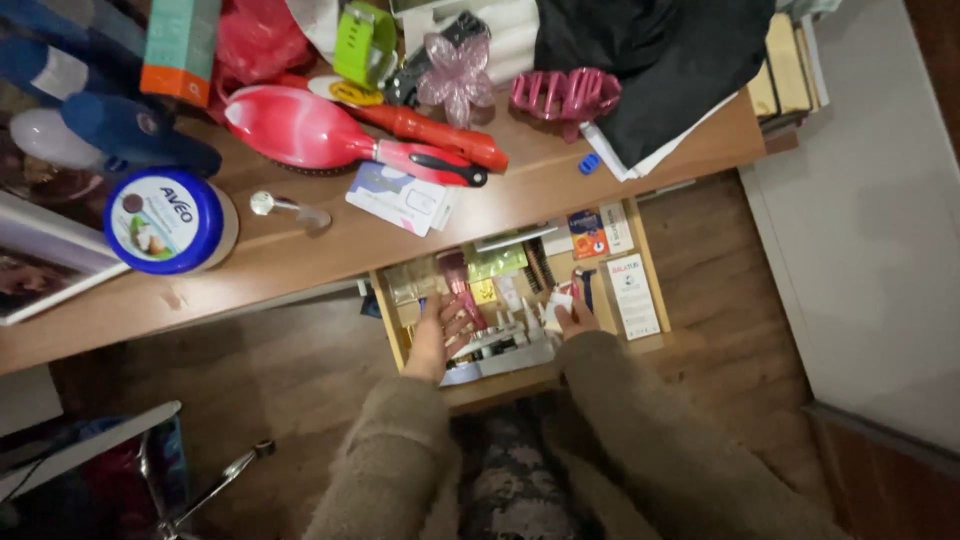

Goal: The person organizes a cluttered dresser drawer by picking up various cosmetic and personal care items from the drawer and the dresser surface, then placing them back into the drawer. Items handled include small boxes, tubes, and a hairbrush.

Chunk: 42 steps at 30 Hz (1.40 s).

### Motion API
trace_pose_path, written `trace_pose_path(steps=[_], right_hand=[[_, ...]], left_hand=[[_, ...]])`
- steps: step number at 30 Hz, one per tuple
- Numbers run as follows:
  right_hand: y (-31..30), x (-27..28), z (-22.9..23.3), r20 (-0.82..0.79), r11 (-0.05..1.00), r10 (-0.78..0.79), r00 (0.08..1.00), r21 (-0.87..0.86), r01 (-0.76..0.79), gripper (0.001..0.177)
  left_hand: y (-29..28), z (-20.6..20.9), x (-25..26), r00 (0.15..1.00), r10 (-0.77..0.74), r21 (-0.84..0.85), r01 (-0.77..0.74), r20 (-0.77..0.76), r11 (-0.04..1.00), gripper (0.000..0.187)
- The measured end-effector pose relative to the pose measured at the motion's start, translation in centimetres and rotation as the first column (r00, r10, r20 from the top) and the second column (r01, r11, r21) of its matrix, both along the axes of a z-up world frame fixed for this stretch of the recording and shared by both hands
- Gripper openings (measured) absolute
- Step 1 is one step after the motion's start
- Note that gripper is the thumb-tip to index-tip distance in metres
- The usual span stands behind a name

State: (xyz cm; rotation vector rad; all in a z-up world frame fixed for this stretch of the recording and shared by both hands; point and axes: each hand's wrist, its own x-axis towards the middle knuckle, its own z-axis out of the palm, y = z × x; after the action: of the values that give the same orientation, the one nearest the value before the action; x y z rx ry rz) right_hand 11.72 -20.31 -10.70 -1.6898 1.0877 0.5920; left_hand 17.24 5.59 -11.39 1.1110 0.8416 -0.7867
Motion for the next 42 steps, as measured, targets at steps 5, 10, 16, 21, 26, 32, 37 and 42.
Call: trace_pose_path(steps=[5,10,16,21,26,32,37,42], right_hand=[[-1.9,-2.3,-11.0,0.046,0.983,0.126,0.991,-0.143,-0.119,0.076],[-0.5,-1.2,-13.6,0.033,0.942,0.272,0.962,-0.214,-0.259,0.065],[0.7,-1.6,-14.6,-0.027,0.814,0.522,0.853,-0.284,-0.507,0.058],[-0.4,-2.3,-17.1,0.17,0.706,0.638,0.751,-0.518,-0.483,0.057],[-1.1,-3.4,-20.1,0.108,0.618,0.703,0.702,-0.582,-0.529,0.06],[-2.1,-2.3,-21.4,-0.147,0.578,0.714,0.684,-0.428,-0.695,0.066],[-1.4,-3.4,-17.7,-0.195,0.463,0.796,0.572,-0.411,-0.785,0.064],[-0.8,-4.6,-17.6,-0.393,0.156,0.812,0.433,-0.569,-0.808,0.066]], left_hand=[[3.3,-6.6,-3.5,0.998,0.043,0.101,-0.039,-0.041,0.994,0.061],[4.8,-7.4,-7.7,0.999,-0.025,0.206,0.033,-0.042,0.978,0.061],[5.3,-5.1,-9.8,0.993,-0.109,0.307,0.089,0.049,0.948,0.056],[4.3,-0.4,-8.2,0.958,-0.282,0.353,0.245,0.058,0.903,0.056],[4.1,4.0,-6.9,0.89,-0.455,0.4,0.424,-0.018,0.813,0.053],[1.7,-1.2,-7.5,0.494,-0.853,0.725,0.523,0.17,0.448,0.045],[-1.7,-5.7,-8.4,0.252,-0.953,0.821,0.499,0.167,0.276,0.055],[-3.7,-5.4,-7.4,0.107,-0.994,0.74,0.668,0.009,0.078,0.067]])
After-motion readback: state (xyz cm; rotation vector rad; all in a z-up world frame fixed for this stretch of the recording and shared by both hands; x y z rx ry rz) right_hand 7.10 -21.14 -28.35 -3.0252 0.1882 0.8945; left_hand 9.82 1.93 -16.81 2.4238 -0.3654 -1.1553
